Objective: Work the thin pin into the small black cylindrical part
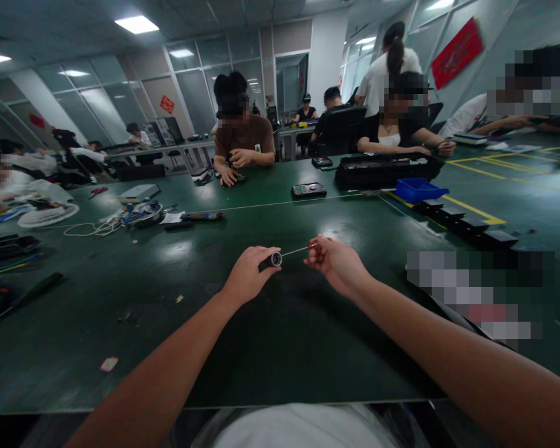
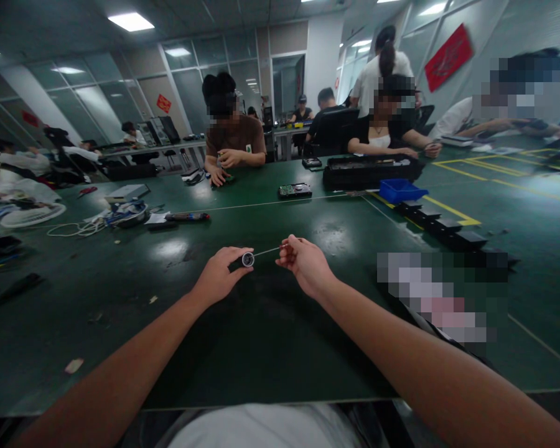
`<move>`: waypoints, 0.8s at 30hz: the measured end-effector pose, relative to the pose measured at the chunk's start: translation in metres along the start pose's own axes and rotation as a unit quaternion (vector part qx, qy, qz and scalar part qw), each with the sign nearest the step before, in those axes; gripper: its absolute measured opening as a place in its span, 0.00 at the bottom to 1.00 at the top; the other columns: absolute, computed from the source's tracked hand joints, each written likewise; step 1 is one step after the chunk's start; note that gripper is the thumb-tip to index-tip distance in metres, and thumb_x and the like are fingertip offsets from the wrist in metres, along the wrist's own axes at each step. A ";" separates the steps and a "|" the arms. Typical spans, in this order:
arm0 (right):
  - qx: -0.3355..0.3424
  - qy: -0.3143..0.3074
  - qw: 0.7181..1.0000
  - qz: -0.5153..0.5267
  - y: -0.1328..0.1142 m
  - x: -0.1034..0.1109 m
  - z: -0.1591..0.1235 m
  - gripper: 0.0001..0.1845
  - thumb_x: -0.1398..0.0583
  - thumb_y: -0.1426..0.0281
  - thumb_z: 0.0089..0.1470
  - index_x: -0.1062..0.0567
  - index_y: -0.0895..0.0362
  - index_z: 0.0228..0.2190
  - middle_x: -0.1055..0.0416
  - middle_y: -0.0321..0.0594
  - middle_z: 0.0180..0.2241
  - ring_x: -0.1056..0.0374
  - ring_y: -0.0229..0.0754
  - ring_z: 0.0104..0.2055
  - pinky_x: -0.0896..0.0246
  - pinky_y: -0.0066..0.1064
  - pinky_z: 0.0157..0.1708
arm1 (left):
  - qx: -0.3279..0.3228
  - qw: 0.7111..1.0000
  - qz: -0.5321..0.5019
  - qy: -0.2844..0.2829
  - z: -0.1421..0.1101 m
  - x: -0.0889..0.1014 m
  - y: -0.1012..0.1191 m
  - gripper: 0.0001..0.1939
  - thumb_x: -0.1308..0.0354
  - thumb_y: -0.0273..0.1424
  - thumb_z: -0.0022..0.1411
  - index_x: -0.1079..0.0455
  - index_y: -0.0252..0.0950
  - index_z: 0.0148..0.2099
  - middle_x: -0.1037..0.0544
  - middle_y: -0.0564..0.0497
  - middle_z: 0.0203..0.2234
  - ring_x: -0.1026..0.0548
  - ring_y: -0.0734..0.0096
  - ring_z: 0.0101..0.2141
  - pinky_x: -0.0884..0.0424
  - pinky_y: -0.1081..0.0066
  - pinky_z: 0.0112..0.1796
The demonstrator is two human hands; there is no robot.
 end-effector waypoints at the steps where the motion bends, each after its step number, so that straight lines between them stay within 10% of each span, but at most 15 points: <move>1: -0.002 0.007 1.000 0.013 0.001 0.002 0.002 0.12 0.39 0.59 0.56 0.29 0.55 0.30 0.33 0.34 0.24 0.35 0.37 0.25 0.29 0.36 0.34 | 0.008 1.000 0.004 -0.001 0.000 0.001 -0.001 0.20 0.36 0.31 0.62 0.28 0.42 0.57 0.23 0.49 0.50 0.28 0.61 0.51 0.33 0.58 0.54; 13: 0.217 -0.012 0.926 -0.309 -0.029 -0.014 -0.022 0.12 0.45 0.59 0.63 0.28 0.55 0.36 0.26 0.38 0.29 0.28 0.43 0.33 0.33 0.39 0.37 | 0.020 1.000 0.012 0.008 0.000 0.000 -0.004 0.20 0.35 0.32 0.62 0.27 0.42 0.56 0.22 0.50 0.49 0.27 0.62 0.50 0.33 0.60 0.53; 24: 0.264 -0.009 0.897 -0.355 -0.034 -0.022 -0.034 0.09 0.46 0.63 0.64 0.29 0.54 0.38 0.24 0.41 0.32 0.25 0.44 0.35 0.32 0.38 0.37 | 0.019 1.000 0.007 0.011 0.000 0.000 -0.006 0.20 0.35 0.32 0.61 0.28 0.43 0.56 0.22 0.51 0.49 0.27 0.62 0.50 0.33 0.59 0.53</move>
Point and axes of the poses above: each hand's wrist, its own z-axis towards the middle knuckle, its own x-axis out of the back of the hand, y = z × x, the point moved 6 cm from there along z, towards the middle knuckle
